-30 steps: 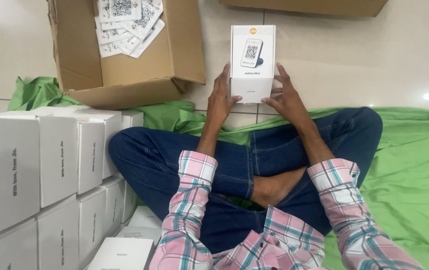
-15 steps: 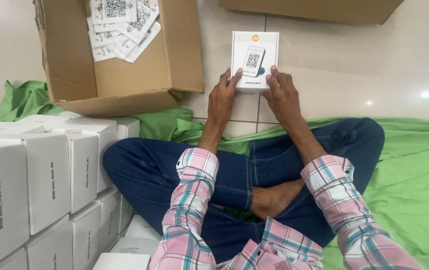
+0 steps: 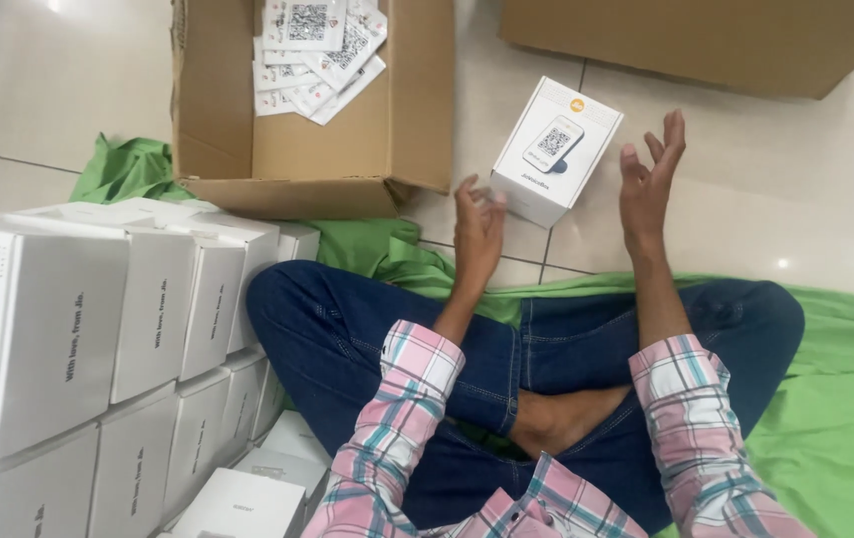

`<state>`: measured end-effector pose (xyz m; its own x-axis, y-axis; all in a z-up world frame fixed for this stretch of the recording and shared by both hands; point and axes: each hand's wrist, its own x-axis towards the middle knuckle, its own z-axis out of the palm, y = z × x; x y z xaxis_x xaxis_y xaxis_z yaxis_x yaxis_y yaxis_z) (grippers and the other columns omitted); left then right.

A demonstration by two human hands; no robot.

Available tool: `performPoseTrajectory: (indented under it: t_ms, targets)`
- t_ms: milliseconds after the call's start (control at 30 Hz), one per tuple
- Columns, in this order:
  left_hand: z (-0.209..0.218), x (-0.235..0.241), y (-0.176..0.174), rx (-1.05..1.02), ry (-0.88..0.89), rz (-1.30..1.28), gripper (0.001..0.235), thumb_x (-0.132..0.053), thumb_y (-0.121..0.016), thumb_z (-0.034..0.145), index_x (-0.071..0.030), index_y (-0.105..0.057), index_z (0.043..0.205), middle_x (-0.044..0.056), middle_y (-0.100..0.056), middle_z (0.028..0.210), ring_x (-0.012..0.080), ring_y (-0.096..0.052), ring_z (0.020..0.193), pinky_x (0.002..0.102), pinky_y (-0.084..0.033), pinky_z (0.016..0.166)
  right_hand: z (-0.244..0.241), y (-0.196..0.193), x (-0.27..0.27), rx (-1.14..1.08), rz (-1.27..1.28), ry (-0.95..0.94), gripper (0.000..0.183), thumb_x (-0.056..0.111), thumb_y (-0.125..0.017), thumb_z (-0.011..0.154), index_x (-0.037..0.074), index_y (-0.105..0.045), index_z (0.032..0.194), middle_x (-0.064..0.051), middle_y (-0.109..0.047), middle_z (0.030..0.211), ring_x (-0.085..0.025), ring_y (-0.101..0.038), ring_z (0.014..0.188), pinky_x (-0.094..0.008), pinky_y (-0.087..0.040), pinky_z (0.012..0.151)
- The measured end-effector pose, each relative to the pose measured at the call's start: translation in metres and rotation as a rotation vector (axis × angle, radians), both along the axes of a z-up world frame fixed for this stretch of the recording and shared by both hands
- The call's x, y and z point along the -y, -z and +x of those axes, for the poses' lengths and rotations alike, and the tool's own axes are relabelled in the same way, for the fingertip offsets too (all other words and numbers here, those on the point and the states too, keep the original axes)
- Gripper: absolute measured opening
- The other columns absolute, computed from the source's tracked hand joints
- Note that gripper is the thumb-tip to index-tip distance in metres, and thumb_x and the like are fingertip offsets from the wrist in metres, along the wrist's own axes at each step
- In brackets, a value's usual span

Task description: The person packs electronic equipment into product boxes and labels them with stickers.

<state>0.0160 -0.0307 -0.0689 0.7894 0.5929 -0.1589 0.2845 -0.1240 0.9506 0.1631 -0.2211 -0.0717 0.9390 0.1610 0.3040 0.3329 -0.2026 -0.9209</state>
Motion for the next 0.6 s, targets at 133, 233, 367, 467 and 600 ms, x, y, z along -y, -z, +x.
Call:
performPoseTrajectory:
  t_ms: [133, 233, 367, 467, 600]
  targets:
    - [0.0, 0.038, 0.004, 0.045, 0.066, -0.215, 0.084, -0.049, -0.054, 0.1, -0.004, -0.016, 0.16, 0.03, -0.042, 0.152, 0.0395, -0.056, 0.134, 0.048, -0.051, 0.107, 0.022, 0.018, 0.009, -0.146, 0.076, -0.187, 0.074, 0.037, -0.053, 0.118, 0.007, -0.008, 0.169, -0.026, -0.018, 0.169, -0.038, -0.028, 0.153, -0.051, -0.028, 0.123]
    - [0.0, 0.048, -0.001, 0.058, 0.009, -0.277, 0.09, -0.051, -0.056, 0.099, -0.004, -0.013, 0.162, 0.03, -0.032, 0.159, 0.0415, -0.045, 0.142, 0.05, -0.043, 0.114, 0.014, 0.006, -0.002, -0.336, -0.014, -0.296, 0.071, 0.047, -0.044, 0.115, 0.01, -0.013, 0.167, -0.019, -0.032, 0.163, -0.034, -0.031, 0.149, -0.05, -0.027, 0.12]
    - [0.004, 0.043, -0.012, 0.023, 0.036, -0.365, 0.102, -0.058, -0.057, 0.095, -0.007, -0.004, 0.165, 0.028, -0.02, 0.165, 0.0409, -0.028, 0.152, 0.049, -0.032, 0.119, 0.008, 0.003, 0.007, -0.34, -0.105, -0.215, 0.047, 0.047, -0.054, 0.112, 0.005, -0.049, 0.133, -0.013, -0.054, 0.13, -0.024, -0.049, 0.122, -0.041, -0.04, 0.107]
    - [0.003, 0.033, -0.014, 0.096, 0.046, -0.49, 0.104, -0.061, -0.058, 0.093, -0.008, -0.006, 0.166, 0.026, -0.021, 0.167, 0.0395, -0.025, 0.155, 0.048, -0.029, 0.12, 0.004, -0.001, 0.008, -0.357, -0.129, -0.2, 0.041, 0.041, -0.059, 0.111, 0.005, -0.046, 0.123, -0.011, -0.051, 0.119, -0.022, -0.048, 0.11, -0.038, -0.043, 0.097]
    - [0.002, 0.027, -0.02, -0.015, 0.098, -0.427, 0.102, -0.053, -0.063, 0.091, -0.015, -0.007, 0.167, 0.021, -0.013, 0.171, 0.0378, -0.018, 0.154, 0.05, -0.029, 0.117, -0.007, -0.008, 0.003, -0.438, -0.061, -0.205, 0.043, 0.034, -0.062, 0.108, 0.006, -0.037, 0.128, -0.012, -0.044, 0.121, -0.025, -0.043, 0.111, -0.041, -0.043, 0.093]
